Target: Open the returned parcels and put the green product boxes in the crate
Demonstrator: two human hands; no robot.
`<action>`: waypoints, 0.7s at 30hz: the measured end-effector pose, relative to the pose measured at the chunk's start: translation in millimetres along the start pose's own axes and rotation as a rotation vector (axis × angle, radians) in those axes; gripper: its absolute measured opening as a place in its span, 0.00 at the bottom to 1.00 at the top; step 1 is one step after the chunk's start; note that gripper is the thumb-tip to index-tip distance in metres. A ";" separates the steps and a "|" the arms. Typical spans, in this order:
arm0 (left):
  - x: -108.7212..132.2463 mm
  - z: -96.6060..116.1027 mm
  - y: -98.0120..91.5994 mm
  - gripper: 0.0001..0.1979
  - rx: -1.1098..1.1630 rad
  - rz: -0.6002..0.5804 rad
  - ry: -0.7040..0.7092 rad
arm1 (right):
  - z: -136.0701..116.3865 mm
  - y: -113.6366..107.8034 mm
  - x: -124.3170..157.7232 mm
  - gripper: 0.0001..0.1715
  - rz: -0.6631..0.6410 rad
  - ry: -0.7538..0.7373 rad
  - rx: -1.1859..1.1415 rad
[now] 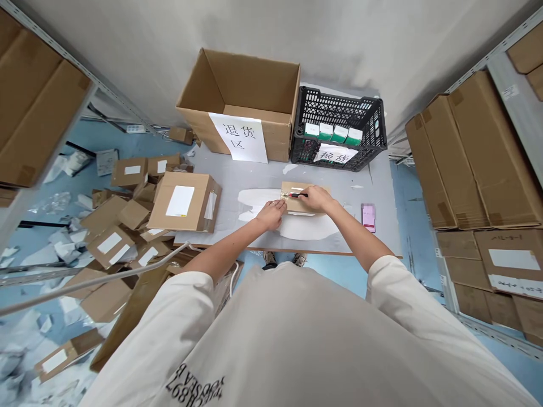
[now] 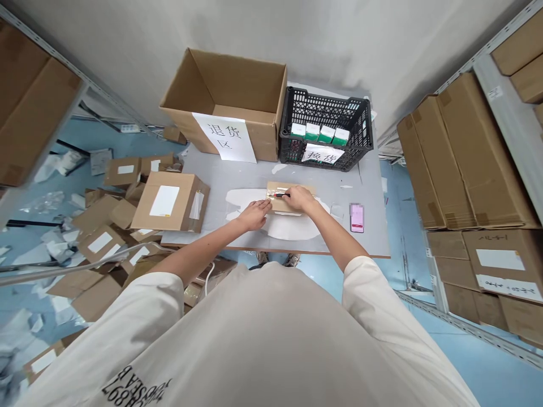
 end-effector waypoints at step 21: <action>-5.4 0.7 -0.5 0.38 -0.006 0.018 -0.020 | 46.0 0.3 18.1 0.25 -0.041 0.154 0.076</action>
Point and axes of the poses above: each hand's wrist, its own x-axis away from the middle knuckle, its own y-axis out of the palm, z = x × y, the point moved 6 cm from there along -x, towards the middle knuckle, and after that the axes turned 9 degrees about x, right-handed, at the moved point
